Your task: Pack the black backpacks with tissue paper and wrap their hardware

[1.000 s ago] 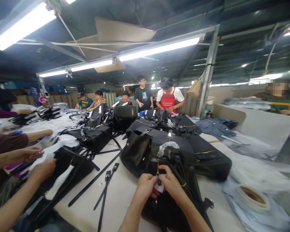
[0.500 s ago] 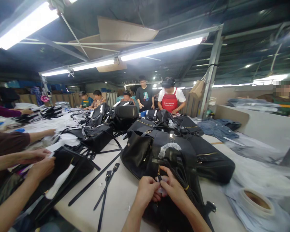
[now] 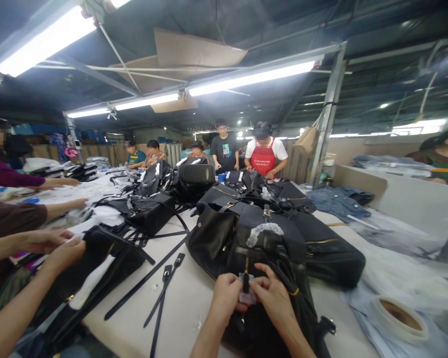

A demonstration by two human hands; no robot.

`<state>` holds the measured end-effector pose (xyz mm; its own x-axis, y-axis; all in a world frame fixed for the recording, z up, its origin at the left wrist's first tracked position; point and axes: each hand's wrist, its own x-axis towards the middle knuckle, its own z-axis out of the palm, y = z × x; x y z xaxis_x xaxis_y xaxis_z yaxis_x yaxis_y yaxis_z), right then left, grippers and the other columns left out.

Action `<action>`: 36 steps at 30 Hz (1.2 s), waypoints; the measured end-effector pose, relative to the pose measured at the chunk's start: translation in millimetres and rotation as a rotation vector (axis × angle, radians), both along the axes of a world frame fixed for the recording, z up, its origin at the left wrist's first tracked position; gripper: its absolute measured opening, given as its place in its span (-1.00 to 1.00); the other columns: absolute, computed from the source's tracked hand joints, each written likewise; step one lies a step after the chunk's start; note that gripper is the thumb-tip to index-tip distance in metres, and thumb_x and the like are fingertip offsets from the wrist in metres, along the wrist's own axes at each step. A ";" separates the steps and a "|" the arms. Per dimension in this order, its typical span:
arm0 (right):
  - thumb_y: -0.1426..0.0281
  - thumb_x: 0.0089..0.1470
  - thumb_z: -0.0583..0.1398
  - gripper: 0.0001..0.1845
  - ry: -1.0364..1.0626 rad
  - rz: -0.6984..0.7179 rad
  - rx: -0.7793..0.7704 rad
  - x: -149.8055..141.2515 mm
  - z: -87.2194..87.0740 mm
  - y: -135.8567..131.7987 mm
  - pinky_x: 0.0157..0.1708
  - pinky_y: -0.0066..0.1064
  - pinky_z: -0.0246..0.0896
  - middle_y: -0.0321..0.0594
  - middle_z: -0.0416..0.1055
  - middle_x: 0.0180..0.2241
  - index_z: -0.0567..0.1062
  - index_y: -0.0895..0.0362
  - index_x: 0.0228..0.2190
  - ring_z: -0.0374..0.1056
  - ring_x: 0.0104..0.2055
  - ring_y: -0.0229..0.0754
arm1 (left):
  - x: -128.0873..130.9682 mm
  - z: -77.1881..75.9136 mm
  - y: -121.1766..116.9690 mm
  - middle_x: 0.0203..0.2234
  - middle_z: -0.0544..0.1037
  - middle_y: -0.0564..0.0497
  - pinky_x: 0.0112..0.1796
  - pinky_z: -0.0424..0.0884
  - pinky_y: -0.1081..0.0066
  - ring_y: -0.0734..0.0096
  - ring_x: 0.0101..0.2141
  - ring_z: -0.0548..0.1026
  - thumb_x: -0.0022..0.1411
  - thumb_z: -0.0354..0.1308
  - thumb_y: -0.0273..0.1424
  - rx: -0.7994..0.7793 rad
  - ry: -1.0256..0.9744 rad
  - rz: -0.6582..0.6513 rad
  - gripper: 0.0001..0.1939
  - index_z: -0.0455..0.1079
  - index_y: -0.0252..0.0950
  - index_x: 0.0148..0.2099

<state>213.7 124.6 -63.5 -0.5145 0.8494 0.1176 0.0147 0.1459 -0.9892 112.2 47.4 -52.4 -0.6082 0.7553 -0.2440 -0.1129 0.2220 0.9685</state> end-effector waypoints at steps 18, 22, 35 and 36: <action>0.18 -0.17 0.18 -0.46 -0.026 0.028 -0.079 2.0 -2.3 -6.0 -0.46 -0.34 0.40 -0.30 0.56 -0.49 0.29 0.11 -0.11 0.49 -0.42 -0.08 | 0.9 -7.9 3.6 -0.71 0.45 0.05 -0.71 0.25 0.55 0.46 -0.71 0.40 0.03 0.22 -0.34 0.030 -0.009 0.025 -0.79 0.25 -0.30 -0.48; 0.16 -0.17 0.20 -0.52 -0.111 -0.015 -0.053 -2.3 -3.3 -5.0 -0.61 -0.40 0.27 -0.29 0.55 -0.52 0.32 0.10 -0.19 0.46 -0.49 -0.10 | 0.4 -8.3 2.5 -0.71 0.46 0.04 -0.70 0.24 0.55 0.48 -0.72 0.39 0.05 0.22 -0.33 0.031 -0.032 -0.011 -0.77 0.23 -0.29 -0.48; 0.23 -0.07 0.16 -0.78 -0.220 -0.016 0.140 -5.9 -6.0 0.8 -0.36 -0.32 0.31 -0.31 0.52 -0.57 0.48 0.05 -0.37 0.49 -0.45 -0.07 | 0.2 -16.8 6.0 -0.66 0.46 0.03 -0.69 0.29 0.53 0.46 -0.70 0.42 0.09 0.16 -0.08 0.037 -0.030 -0.025 -0.64 0.24 -0.28 -0.44; 0.23 -0.08 0.16 -0.78 -0.225 -0.019 0.145 -5.9 -5.6 0.5 -0.34 -0.32 0.31 -0.31 0.52 -0.56 0.48 0.05 -0.37 0.49 -0.44 -0.07 | 0.9 -17.7 5.8 -0.66 0.46 0.04 -0.69 0.29 0.54 0.47 -0.70 0.42 0.09 0.17 -0.09 0.046 -0.022 -0.023 -0.64 0.22 -0.27 -0.44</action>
<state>207.8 125.2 -69.1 -0.5258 0.8417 0.1228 0.2362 0.2832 -0.9295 113.1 53.2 -70.2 -0.5856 0.7796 -0.2220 -0.1294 0.1804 0.9750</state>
